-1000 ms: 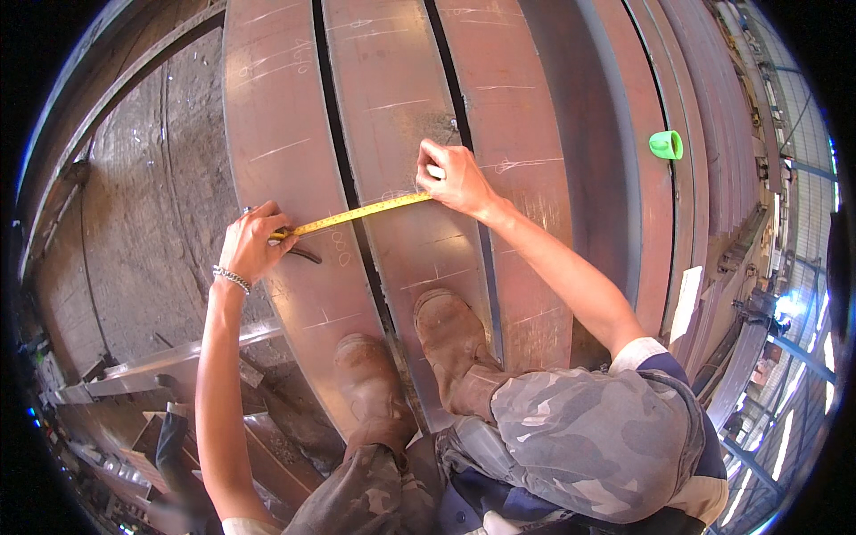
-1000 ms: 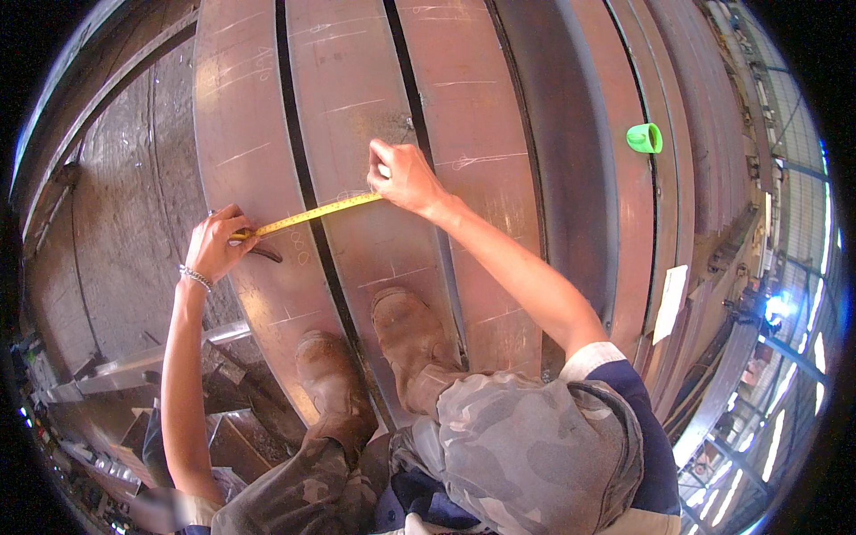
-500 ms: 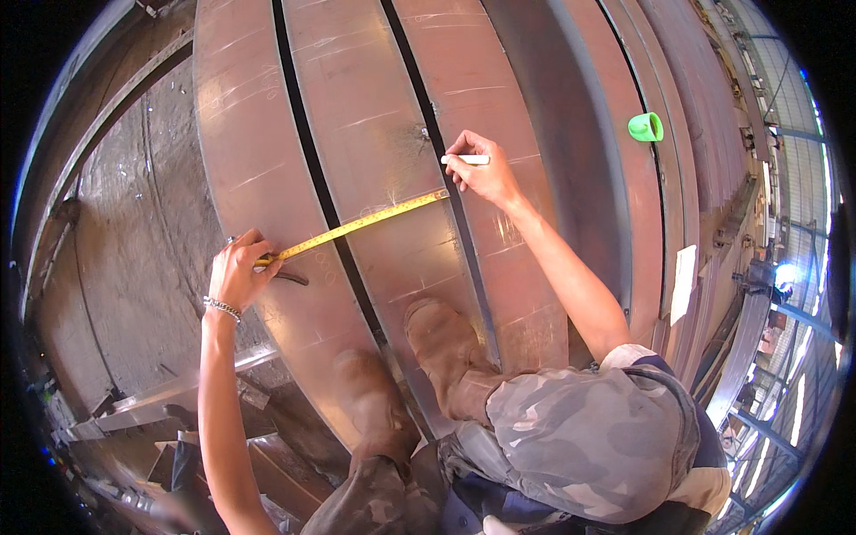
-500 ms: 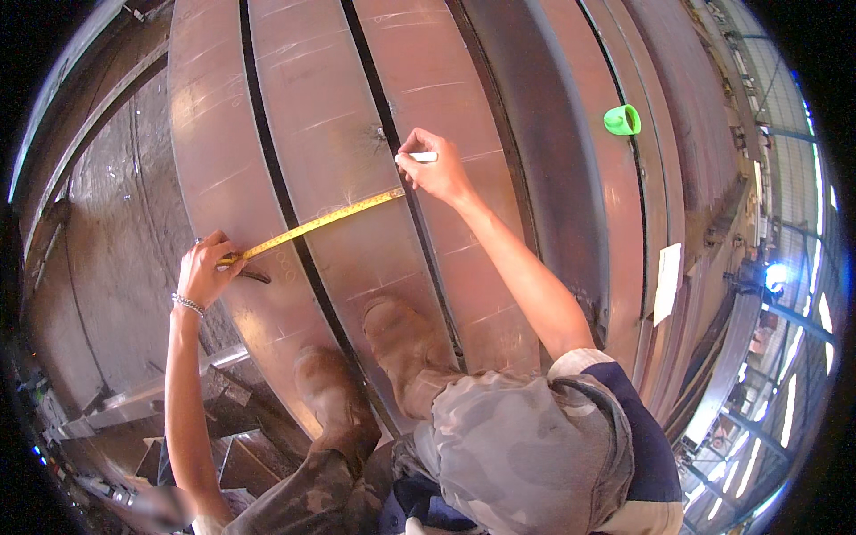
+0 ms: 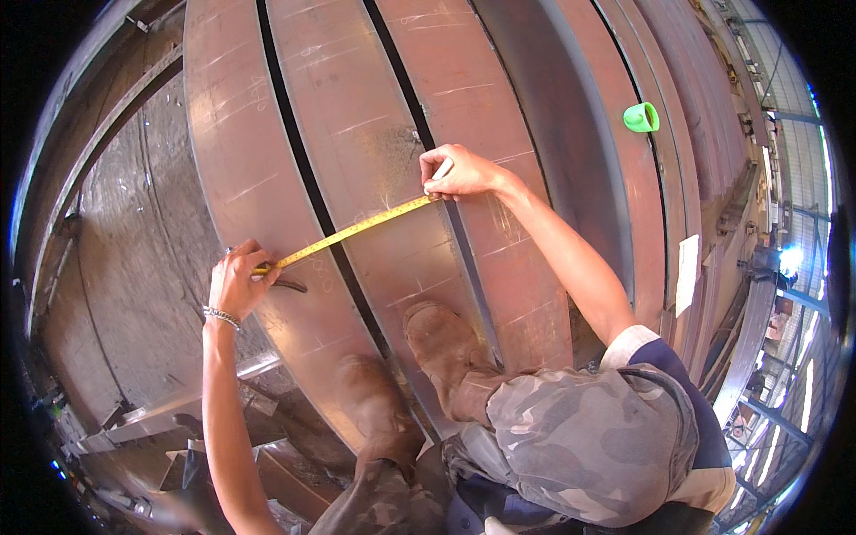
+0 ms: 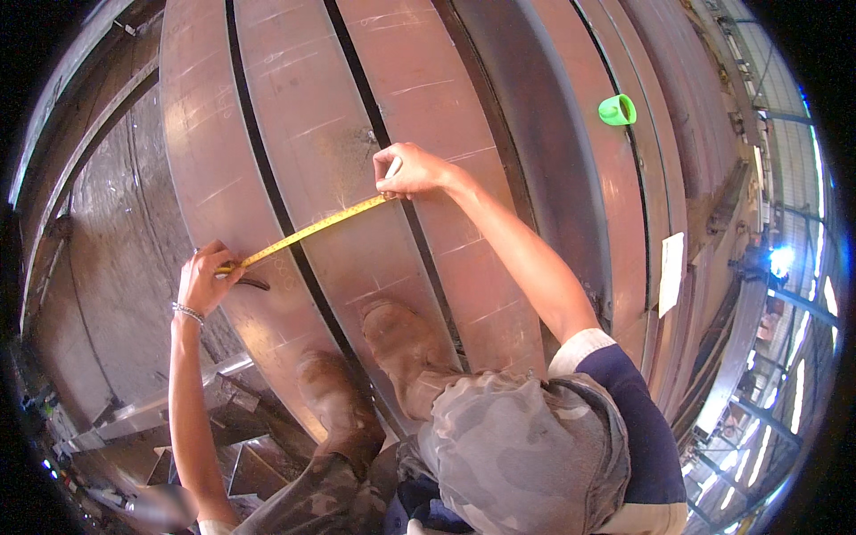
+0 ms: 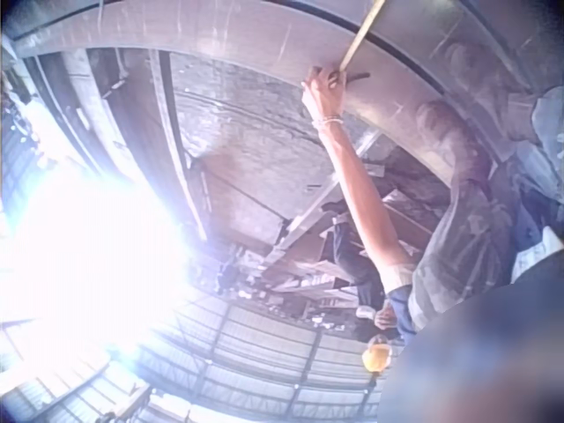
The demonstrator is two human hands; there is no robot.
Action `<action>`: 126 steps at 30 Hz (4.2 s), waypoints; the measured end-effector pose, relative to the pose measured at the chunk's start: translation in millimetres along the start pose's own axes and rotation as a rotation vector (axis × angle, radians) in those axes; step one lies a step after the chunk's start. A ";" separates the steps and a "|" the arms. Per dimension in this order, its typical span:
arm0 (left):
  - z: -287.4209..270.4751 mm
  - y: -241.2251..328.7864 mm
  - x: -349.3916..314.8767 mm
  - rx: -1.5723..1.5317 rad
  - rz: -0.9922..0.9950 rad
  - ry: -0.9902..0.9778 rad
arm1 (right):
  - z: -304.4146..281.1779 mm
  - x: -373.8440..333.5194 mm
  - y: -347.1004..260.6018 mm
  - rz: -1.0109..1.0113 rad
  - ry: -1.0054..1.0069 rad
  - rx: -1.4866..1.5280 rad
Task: The person uses a tape measure and a white marker to measure and mark multiple large metal sheets. They repeatedly extend the tape measure, align it along the sheet surface, and make marks at measured intervals.
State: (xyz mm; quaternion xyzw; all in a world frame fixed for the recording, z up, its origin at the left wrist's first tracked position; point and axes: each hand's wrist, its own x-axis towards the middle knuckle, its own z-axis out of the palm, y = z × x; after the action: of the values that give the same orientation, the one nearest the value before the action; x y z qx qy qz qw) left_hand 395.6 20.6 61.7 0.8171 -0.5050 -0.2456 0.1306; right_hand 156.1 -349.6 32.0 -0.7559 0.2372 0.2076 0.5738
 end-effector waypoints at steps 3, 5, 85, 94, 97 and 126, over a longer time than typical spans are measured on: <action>-0.5 0.8 0.5 -0.005 -0.011 -0.014 | -1.8 4.3 0.1 -0.026 -0.011 0.049; -1.2 1.5 1.5 0.017 -0.014 -0.017 | -2.6 4.4 1.7 -0.053 0.002 0.053; -2.3 -6.1 5.4 0.031 -0.024 -0.047 | -12.7 0.5 9.6 -0.174 -0.049 0.152; -4.0 0.9 8.2 0.041 -0.012 -0.015 | -13.0 4.3 -4.5 -0.050 -0.078 0.058; -4.1 0.9 9.4 0.045 -0.019 -0.024 | -11.6 8.5 -1.9 -0.037 -0.091 0.032; -5.2 1.0 8.4 -0.004 -0.031 -0.027 | -7.4 15.4 -3.9 -0.009 -0.129 -0.004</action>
State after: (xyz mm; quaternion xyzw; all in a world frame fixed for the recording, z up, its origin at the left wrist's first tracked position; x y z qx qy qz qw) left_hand 400.7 12.5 64.3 0.8210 -0.4936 -0.2598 0.1216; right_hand 171.1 -357.6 27.9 -0.7430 0.1958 0.2536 0.5876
